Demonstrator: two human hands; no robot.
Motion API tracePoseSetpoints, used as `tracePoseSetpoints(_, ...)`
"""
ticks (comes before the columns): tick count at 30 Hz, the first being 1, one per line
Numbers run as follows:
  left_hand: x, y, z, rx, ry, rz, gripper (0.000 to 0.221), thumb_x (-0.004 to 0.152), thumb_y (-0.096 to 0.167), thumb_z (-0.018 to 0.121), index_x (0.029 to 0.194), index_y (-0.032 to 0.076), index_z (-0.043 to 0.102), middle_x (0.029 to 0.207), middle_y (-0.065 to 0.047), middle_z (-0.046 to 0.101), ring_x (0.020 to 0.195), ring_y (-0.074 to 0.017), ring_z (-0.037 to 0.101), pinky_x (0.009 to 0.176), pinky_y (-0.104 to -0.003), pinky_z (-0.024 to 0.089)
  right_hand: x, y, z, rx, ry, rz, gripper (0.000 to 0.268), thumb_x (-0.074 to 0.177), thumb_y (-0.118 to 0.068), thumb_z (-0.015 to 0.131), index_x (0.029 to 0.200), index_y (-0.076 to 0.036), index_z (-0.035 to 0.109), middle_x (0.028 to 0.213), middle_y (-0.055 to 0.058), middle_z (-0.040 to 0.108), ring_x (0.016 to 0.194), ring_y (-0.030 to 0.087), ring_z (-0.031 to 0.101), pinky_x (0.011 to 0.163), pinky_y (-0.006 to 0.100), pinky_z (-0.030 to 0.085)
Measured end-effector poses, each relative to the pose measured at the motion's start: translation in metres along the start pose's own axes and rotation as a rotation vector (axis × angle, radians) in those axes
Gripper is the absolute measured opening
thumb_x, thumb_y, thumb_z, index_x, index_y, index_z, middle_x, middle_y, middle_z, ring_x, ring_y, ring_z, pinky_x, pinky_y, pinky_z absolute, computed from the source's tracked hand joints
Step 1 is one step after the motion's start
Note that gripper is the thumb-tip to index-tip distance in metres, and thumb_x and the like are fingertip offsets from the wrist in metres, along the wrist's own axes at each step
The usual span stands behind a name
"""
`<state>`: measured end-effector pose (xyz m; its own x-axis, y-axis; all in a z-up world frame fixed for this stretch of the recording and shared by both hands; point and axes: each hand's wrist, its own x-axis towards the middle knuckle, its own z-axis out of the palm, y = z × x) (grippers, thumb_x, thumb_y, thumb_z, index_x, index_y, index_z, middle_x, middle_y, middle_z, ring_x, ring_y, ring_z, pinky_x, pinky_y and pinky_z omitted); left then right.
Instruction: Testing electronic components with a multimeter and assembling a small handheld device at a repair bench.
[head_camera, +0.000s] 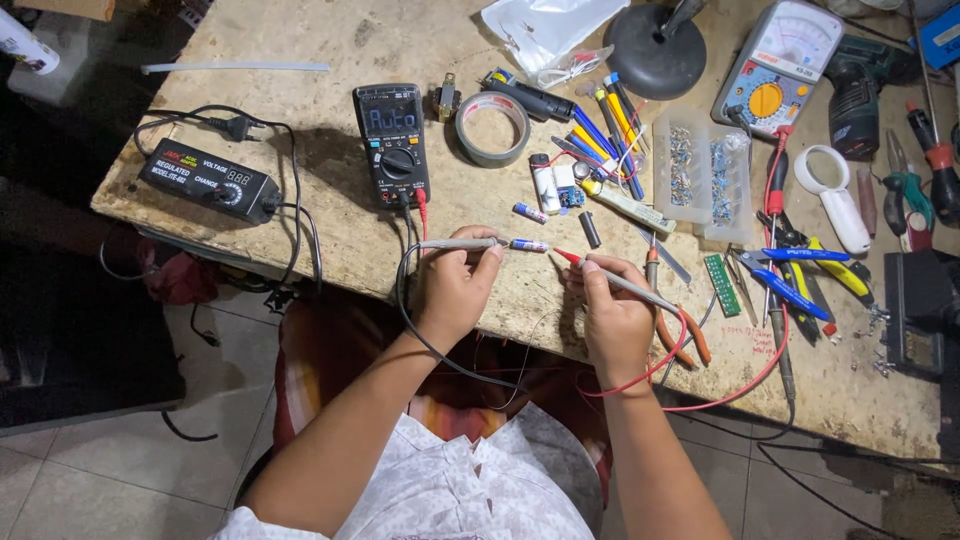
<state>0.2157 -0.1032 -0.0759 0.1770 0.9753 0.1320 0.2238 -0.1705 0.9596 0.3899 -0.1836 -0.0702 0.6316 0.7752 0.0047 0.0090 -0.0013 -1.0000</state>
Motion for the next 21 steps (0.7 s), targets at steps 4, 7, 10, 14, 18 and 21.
tracePoseSetpoints(4, -0.0007, 0.0011, 0.0014, 0.018, 0.005, 0.020, 0.015, 0.092, 0.015, 0.068, 0.105, 0.009, 0.073, 0.079, -0.015, 0.078, 0.079, -0.0260, 0.079, 0.065, -0.036, 0.062, -0.0016, -0.0036, 0.0023, -0.026, 0.006, -0.002, 0.015, 0.098, -0.001, 0.065, 0.108, 0.010, 0.066, 0.093, 0.027, 0.075, 0.083, 0.027, 0.077, 0.075, 0.038, 0.066)
tracePoseSetpoints(7, -0.0006, 0.0041, 0.0002, 0.028, 0.011, 0.038, 0.015, 0.092, 0.015, 0.068, 0.105, 0.009, 0.073, 0.079, -0.016, 0.078, 0.079, -0.0275, 0.079, 0.064, -0.037, 0.061, -0.0006, -0.0012, 0.0026, -0.027, 0.006, -0.001, 0.015, 0.098, -0.001, 0.066, 0.108, 0.010, 0.066, 0.093, 0.027, 0.075, 0.083, 0.028, 0.077, 0.076, 0.037, 0.066)
tracePoseSetpoints(10, -0.0010, 0.0029, 0.0019, 0.024, 0.035, 0.068, 0.015, 0.091, 0.013, 0.068, 0.105, 0.008, 0.073, 0.080, -0.017, 0.078, 0.079, -0.0292, 0.079, 0.063, -0.037, 0.062, -0.0002, -0.0002, 0.0027, -0.032, 0.003, -0.002, 0.015, 0.098, -0.002, 0.066, 0.108, 0.010, 0.067, 0.093, 0.027, 0.075, 0.084, 0.027, 0.077, 0.076, 0.036, 0.066)
tracePoseSetpoints(14, -0.0017, 0.0019, 0.0013, 0.031, 0.045, 0.089, 0.015, 0.091, 0.012, 0.068, 0.105, 0.008, 0.072, 0.080, -0.017, 0.078, 0.078, -0.0301, 0.078, 0.062, -0.037, 0.062, -0.0014, -0.0008, 0.0032, -0.037, 0.003, -0.005, 0.016, 0.098, -0.002, 0.067, 0.108, 0.010, 0.067, 0.093, 0.025, 0.075, 0.083, 0.026, 0.077, 0.076, 0.035, 0.066)
tracePoseSetpoints(18, -0.0023, 0.0048, -0.0001, 0.033, 0.044, 0.099, 0.015, 0.091, 0.012, 0.068, 0.105, 0.007, 0.072, 0.081, -0.018, 0.078, 0.079, -0.0302, 0.078, 0.062, -0.037, 0.063, -0.0018, -0.0018, 0.0041, -0.048, 0.001, -0.014, 0.015, 0.098, -0.003, 0.066, 0.107, 0.009, 0.067, 0.093, 0.025, 0.075, 0.083, 0.026, 0.076, 0.076, 0.035, 0.066)
tracePoseSetpoints(21, -0.0025, 0.0039, 0.0007, 0.022, 0.049, 0.106, 0.014, 0.091, 0.010, 0.068, 0.104, 0.006, 0.071, 0.082, -0.019, 0.078, 0.079, -0.0316, 0.078, 0.062, -0.038, 0.063, -0.0015, -0.0012, 0.0037, -0.057, -0.003, -0.021, 0.016, 0.098, -0.003, 0.066, 0.108, 0.010, 0.067, 0.093, 0.026, 0.074, 0.083, 0.026, 0.076, 0.076, 0.035, 0.066)
